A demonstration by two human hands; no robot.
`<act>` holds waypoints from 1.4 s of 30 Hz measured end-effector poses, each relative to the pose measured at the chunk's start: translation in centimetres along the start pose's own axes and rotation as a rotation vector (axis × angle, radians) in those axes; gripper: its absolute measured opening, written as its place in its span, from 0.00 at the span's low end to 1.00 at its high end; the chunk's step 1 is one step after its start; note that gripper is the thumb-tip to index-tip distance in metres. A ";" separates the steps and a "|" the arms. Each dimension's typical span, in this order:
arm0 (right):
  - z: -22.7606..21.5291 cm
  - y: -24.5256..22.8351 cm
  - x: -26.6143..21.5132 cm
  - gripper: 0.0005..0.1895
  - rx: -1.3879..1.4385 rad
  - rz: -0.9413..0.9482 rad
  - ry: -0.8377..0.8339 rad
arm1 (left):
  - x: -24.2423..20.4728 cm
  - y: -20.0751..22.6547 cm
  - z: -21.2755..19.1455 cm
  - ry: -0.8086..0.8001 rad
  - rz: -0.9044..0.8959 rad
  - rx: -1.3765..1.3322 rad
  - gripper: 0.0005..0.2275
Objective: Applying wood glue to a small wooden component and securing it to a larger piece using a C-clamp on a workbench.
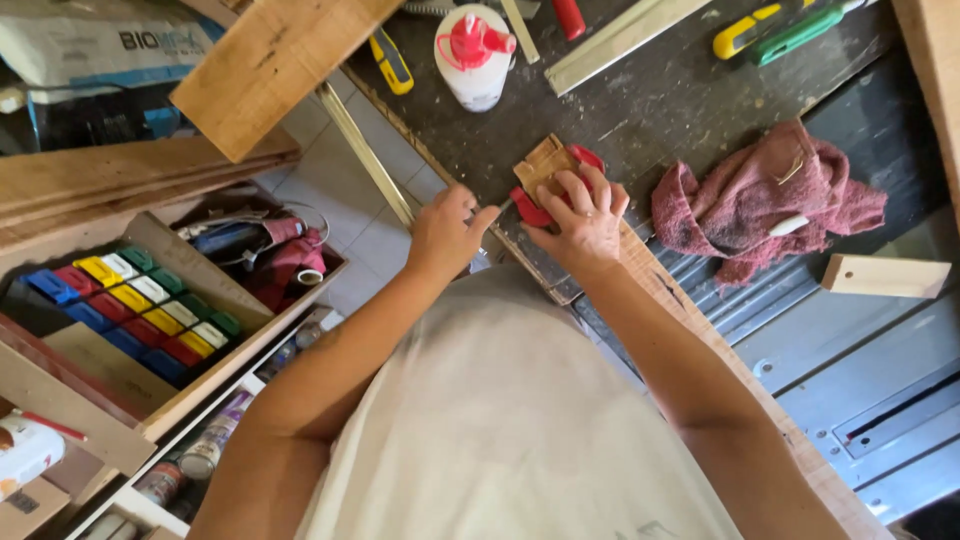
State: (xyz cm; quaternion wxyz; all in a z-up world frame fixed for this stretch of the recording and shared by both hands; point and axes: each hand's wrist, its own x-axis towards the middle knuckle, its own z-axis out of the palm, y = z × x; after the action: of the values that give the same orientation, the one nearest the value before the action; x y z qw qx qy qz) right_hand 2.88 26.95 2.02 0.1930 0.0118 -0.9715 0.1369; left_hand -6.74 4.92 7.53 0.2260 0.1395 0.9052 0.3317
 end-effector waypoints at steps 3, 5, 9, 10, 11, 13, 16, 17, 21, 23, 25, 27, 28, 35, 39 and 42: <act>-0.2 -0.2 0.7 0.27 0.008 0.011 0.036 | -2.5 -1.4 -0.2 -0.063 -0.201 -0.042 0.24; -0.6 -0.6 0.4 0.27 0.032 0.020 0.025 | -3.5 -1.5 -0.5 -0.160 -0.375 -0.108 0.28; -0.7 -0.7 0.5 0.25 0.076 0.048 0.016 | -2.5 -3.9 2.5 -0.417 -0.746 -0.652 0.34; -0.4 -0.8 0.5 0.26 0.096 0.075 0.011 | -2.3 -5.0 3.9 -0.427 -0.854 -0.912 0.34; -0.2 -0.9 0.7 0.26 0.099 0.068 0.010 | -2.0 -5.9 4.4 -0.421 -0.855 -0.917 0.34; -0.1 -0.8 0.4 0.27 0.152 0.120 -0.023 | -1.4 -7.6 5.9 -0.444 -0.880 -1.077 0.28; 0.3 -0.6 0.3 0.27 0.176 0.130 -0.022 | -1.6 -8.1 4.9 -0.536 -0.911 -1.149 0.31; 0.2 -0.8 0.2 0.27 0.179 0.129 -0.023 | -2.0 -8.1 4.5 -0.532 -0.914 -1.150 0.31; 0.2 -1.0 0.4 0.27 0.179 0.141 -0.021 | -1.7 -8.3 4.3 -0.749 -0.966 -1.197 0.40; 0.2 -0.8 0.3 0.27 0.172 0.144 -0.019 | -1.7 -8.5 4.8 -0.749 -0.975 -1.257 0.37; 0.4 -0.7 0.3 0.27 0.172 0.152 -0.042 | -1.8 -8.7 5.1 -0.643 -1.001 -1.337 0.29; 0.5 -0.6 0.5 0.27 0.178 0.150 -0.039 | -1.8 -9.2 5.8 -0.551 -0.967 -1.342 0.23; 0.4 -0.6 0.3 0.27 0.182 0.149 -0.040 | -2.0 -9.4 6.2 -0.462 -0.935 -1.347 0.17; 0.6 -0.3 0.2 0.27 0.172 0.128 -0.050 | -2.3 -9.2 7.5 -0.157 -0.702 -1.243 0.17; 0.3 -0.6 0.4 0.27 0.174 0.152 -0.071 | -2.9 -6.8 5.6 -0.099 -0.660 -1.169 0.17; -0.1 -0.8 0.5 0.27 0.180 0.172 -0.085 | -2.5 -6.7 5.9 -0.117 -0.681 -1.171 0.17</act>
State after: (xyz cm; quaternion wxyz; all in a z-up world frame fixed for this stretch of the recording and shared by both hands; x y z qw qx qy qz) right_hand 2.50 26.24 2.52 0.1374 -0.0485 -0.9600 0.2392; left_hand -2.36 2.07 -0.12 0.4047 -0.2810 0.5560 0.6695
